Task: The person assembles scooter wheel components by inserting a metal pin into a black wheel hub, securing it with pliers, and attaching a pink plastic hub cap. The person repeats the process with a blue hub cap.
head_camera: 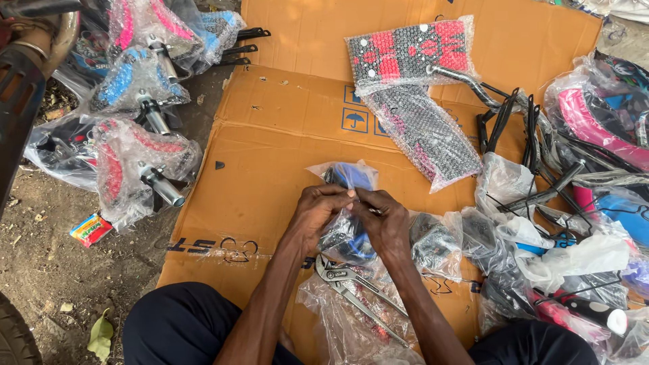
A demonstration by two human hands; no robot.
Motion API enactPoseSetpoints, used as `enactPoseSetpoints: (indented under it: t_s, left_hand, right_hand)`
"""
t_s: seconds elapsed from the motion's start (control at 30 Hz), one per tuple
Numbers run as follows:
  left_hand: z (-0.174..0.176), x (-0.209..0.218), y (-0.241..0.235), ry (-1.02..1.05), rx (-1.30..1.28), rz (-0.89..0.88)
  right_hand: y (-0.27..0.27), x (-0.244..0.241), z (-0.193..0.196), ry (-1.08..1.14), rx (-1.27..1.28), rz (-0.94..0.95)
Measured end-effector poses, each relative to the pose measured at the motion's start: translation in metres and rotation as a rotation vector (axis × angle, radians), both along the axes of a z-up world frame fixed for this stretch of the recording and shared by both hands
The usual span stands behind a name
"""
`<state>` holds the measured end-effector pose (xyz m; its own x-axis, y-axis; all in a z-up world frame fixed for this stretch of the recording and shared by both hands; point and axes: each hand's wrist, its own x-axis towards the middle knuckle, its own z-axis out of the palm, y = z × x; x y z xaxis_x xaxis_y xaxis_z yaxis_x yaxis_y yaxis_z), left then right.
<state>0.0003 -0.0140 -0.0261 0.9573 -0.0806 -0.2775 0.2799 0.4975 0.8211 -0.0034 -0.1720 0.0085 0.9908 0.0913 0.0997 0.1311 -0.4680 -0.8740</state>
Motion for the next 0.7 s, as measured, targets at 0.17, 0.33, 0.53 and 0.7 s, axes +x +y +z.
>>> enactPoseSetpoints:
  t_s: [0.17,0.33,0.53,0.7]
  left_hand:
    - [-0.011,0.001,-0.008,-0.059,0.119,0.083]
    - [-0.015,0.002,-0.023,-0.094,0.164,0.182]
    - [-0.007,0.002,-0.037,-0.183,0.452,0.254]
    - [0.003,-0.004,-0.033,-0.219,0.13,0.041]
  right_hand:
    - [-0.009,0.008,-0.004,0.082,-0.04,-0.017]
    - [-0.011,0.012,0.001,0.116,-0.029,-0.031]
    - [0.001,0.009,0.01,0.104,-0.091,-0.209]
    - [-0.012,0.026,-0.012,-0.012,0.023,-0.333]
